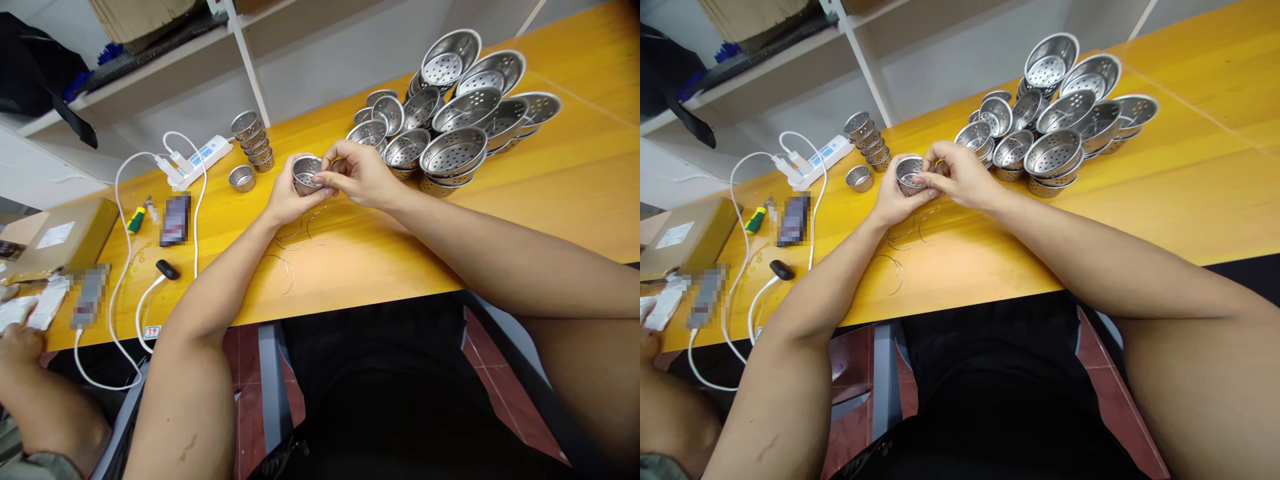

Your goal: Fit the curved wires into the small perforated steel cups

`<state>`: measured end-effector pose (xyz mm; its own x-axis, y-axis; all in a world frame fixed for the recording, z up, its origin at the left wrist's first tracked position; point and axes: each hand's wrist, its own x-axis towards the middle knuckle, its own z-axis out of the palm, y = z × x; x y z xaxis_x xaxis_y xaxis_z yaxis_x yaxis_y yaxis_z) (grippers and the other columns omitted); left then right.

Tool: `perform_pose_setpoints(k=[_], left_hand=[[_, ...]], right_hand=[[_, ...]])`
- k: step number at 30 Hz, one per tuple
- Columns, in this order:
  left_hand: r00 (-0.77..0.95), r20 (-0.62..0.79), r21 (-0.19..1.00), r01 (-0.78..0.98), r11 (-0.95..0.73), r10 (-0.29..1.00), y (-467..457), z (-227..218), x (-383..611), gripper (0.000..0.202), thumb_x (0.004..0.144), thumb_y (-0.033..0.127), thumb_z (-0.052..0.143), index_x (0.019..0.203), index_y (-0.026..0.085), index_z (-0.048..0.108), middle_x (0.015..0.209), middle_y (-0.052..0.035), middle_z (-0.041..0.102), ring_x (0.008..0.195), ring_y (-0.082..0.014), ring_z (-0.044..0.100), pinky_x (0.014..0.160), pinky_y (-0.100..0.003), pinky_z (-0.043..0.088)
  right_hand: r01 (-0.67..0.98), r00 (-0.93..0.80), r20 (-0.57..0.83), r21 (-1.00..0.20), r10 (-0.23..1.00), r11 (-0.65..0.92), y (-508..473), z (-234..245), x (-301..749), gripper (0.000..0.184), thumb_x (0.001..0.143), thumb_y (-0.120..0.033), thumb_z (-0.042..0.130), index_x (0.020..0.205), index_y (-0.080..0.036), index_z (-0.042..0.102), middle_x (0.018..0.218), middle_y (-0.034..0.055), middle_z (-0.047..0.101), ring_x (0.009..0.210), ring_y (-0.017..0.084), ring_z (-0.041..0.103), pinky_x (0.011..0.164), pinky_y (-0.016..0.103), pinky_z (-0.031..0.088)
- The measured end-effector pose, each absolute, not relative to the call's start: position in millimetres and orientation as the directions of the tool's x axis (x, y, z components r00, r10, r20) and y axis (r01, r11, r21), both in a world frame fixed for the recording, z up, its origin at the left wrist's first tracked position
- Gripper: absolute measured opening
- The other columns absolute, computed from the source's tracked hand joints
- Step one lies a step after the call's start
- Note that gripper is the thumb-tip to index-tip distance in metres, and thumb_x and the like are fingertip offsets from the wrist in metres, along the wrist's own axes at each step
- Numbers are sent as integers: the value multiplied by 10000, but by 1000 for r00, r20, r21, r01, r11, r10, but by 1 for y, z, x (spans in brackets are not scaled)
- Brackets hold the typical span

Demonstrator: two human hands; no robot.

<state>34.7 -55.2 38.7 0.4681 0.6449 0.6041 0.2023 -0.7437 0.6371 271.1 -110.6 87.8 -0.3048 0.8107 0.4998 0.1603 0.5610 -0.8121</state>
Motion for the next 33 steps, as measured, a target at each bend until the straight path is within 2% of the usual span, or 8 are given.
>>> perform_pose_setpoints(k=[4, 7, 9, 11, 17, 22, 26, 33], left_hand=[[481, 603, 634, 197, -748, 637, -54, 36, 35, 985, 860, 913, 955, 1519, 280, 586, 1399, -83, 781, 1304, -303, 838, 1254, -573, 665], [451, 609, 642, 204, -739, 653, -52, 33, 34, 1013, 852, 918, 958, 1541, 290, 564, 1427, -91, 770, 1304, -303, 832, 1237, -562, 674], [416, 620, 641, 220, -736, 665, -49, 31, 32, 1019, 856, 907, 964, 1560, 297, 550, 1451, -100, 761, 1336, -312, 823, 1255, -566, 669], [390, 634, 630, 240, -739, 668, -45, 30, 29, 1003, 875, 875, 972, 1578, 304, 541, 1474, -107, 752, 1394, -327, 805, 1289, -576, 652], [394, 640, 611, 259, -748, 660, -41, 29, 24, 982, 902, 868, 952, 1604, 315, 546, 1502, -115, 750, 1437, -337, 790, 1300, -578, 648], [408, 629, 610, 270, -745, 662, -41, 29, 24, 1084, 884, 915, 929, 1677, 321, 489, 1527, -125, 740, 1485, -350, 772, 1340, -587, 623], [392, 647, 612, 245, -752, 654, -43, 29, 27, 1092, 863, 921, 941, 1661, 327, 489, 1473, -114, 757, 1414, -336, 811, 1278, -571, 676], [443, 645, 586, 238, -775, 623, -49, 34, 32, 1128, 880, 944, 902, 1727, 361, 437, 1500, -111, 747, 1351, -316, 841, 1218, -555, 719]], right_hand=[[205, -306, 523, -780, 796, 591, -111, 88, 273, 795, 827, -1079, 845, 1068, -325, 770, 911, 55, 748, 776, 281, 718, 688, 487, 662], [240, -293, 567, -736, 770, 633, -112, 89, 276, 831, 882, -1065, 815, 1254, -323, 793, 1177, 97, 802, 860, 280, 751, 767, 498, 690], [268, -283, 593, -706, 754, 656, -112, 91, 280, 855, 908, -1056, 799, 1354, -327, 784, 1319, 114, 784, 921, 285, 768, 808, 502, 694], [294, -300, 606, -676, 737, 675, -113, 93, 283, 836, 924, -1040, 800, 1354, -324, 795, 1392, 129, 755, 986, 296, 771, 866, 509, 690], [368, -390, 592, -602, 705, 709, -117, 98, 290, 783, 956, -970, 818, 1421, -341, 807, 1488, 149, 716, 1131, 365, 768, 1017, 582, 682], [408, -440, 593, -537, 674, 738, -115, 94, 291, 674, 1033, -882, 772, 1434, -341, 812, 1555, 168, 716, 1310, 434, 760, 1168, 640, 652], [442, -484, 587, -476, 649, 760, -110, 86, 290, 615, 1056, -800, 784, 1461, -338, 814, 1617, 177, 707, 1433, 491, 722, 1231, 700, 617], [420, -525, 578, -462, 624, 781, -109, 78, 288, 532, 1115, -710, 743, 1472, -335, 866, 1640, 189, 680, 1495, 488, 712, 1309, 739, 579]])
